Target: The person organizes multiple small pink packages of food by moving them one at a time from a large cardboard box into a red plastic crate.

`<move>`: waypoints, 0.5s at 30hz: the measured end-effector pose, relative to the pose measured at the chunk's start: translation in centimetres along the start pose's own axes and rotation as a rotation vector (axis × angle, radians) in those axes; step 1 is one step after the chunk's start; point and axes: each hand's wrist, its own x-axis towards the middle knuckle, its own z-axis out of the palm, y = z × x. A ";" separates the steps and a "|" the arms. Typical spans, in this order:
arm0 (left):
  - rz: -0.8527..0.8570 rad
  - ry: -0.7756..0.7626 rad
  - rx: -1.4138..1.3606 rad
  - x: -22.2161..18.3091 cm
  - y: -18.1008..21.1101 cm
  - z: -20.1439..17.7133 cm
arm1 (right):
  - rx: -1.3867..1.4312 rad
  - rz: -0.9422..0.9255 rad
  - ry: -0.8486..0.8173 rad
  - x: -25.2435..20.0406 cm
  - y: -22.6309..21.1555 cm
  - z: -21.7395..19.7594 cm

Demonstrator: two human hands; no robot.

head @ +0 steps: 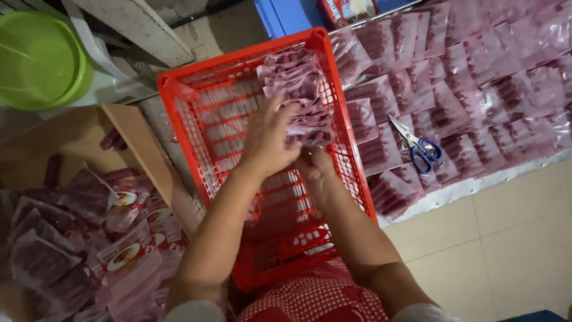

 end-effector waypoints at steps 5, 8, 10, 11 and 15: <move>-0.464 0.271 -0.403 -7.7 -6.3 8.7 | 0.146 0.052 0.060 -1.4 -1.1 0.7; -0.852 0.104 -0.747 -8.8 -4.9 10.2 | 0.127 0.014 0.045 -2.4 -1.0 0.6; -0.935 0.069 -0.899 -8.7 -4.7 11.5 | 0.146 -0.053 0.019 -2.1 -0.9 0.0; -0.898 0.102 -0.855 -8.6 -5.3 12.9 | 0.230 -0.061 -0.039 -1.8 -1.1 -0.2; -0.738 0.217 -0.953 -6.1 -3.8 12.7 | 0.248 -0.068 -0.197 0.2 -0.7 -0.1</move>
